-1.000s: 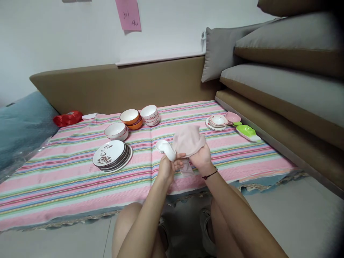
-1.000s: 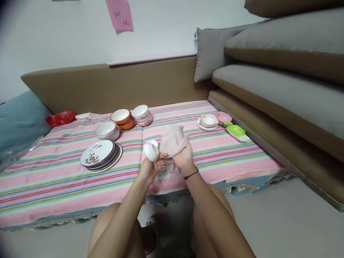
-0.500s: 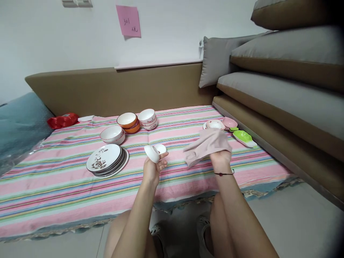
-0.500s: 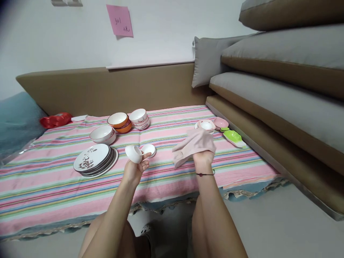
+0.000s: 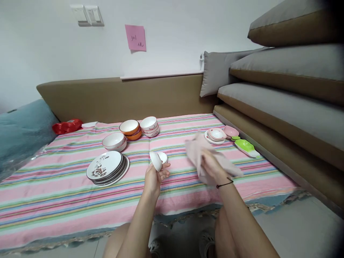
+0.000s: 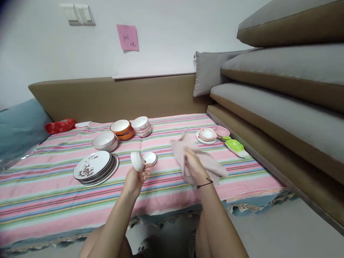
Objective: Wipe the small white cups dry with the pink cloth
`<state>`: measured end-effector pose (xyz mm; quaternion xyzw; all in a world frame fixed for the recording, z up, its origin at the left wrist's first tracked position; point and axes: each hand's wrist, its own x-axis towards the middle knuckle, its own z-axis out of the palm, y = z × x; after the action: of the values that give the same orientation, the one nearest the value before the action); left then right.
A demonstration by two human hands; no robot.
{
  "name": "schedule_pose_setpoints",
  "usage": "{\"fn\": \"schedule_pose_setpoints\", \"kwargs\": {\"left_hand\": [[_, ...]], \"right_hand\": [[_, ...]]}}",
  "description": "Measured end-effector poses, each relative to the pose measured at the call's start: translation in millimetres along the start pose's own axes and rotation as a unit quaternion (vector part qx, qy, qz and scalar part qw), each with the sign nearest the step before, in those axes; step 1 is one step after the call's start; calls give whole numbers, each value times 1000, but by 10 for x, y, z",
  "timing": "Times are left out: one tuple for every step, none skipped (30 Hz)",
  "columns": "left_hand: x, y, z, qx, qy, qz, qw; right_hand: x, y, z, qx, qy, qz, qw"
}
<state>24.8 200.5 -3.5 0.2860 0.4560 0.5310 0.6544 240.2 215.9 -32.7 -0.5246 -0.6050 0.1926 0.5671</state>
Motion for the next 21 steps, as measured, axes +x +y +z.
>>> {"fn": "schedule_pose_setpoints", "kwargs": {"left_hand": [[6,3,-10,5,5,0,1000],[11,8,-21,12,9,1,1000],[17,13,-33,21,13,3,1000],[23,16,-46,31,16,5,999],[31,15,-58,43,20,5,999],[42,6,-70,56,22,6,998],[57,-11,-82,70,24,8,997],[76,-38,-92,84,28,10,996],[98,-74,-100,100,31,15,994],[124,-118,-106,116,33,22,992],[151,-166,-108,131,34,31,990],[179,-214,-105,144,24,40,989],[204,-259,-97,151,11,47,987],[226,-300,-84,157,-6,46,987],[245,-338,-65,160,-27,46,986],[260,-375,-42,166,-48,50,984],[272,-417,-19,181,-66,61,979],[283,-468,1,208,-83,82,971],[293,-534,15,251,-97,110,957],[303,-617,19,310,-105,143,934],[316,-718,10,382,-116,176,900]], "right_hand": [[-16,13,96,17,-30,18,999],[-35,25,168,38,-57,42,997],[-55,32,217,64,-78,74,992],[-76,32,244,95,-89,110,985],[-96,19,257,132,-92,150,975],[-116,-5,261,173,-94,193,961],[-139,-42,265,217,-96,233,943],[-163,-86,274,251,-117,264,924],[-190,-133,291,274,-148,284,907],[-217,-177,317,293,-174,289,895],[-244,-213,351,305,-205,281,887],[-266,-236,388,309,-217,280,883],[-282,-245,423,306,-216,275,885],[-287,-238,451,300,-215,271,889],[-282,-219,469,292,-200,269,896],[-266,-189,472,284,-181,267,903],[-241,-151,462,280,-157,270,908],[-210,-108,437,279,-129,275,911],[-175,-64,400,278,-100,283,912],[-141,-19,355,279,-71,293,912],[-108,23,303,278,-41,303,911]]}}
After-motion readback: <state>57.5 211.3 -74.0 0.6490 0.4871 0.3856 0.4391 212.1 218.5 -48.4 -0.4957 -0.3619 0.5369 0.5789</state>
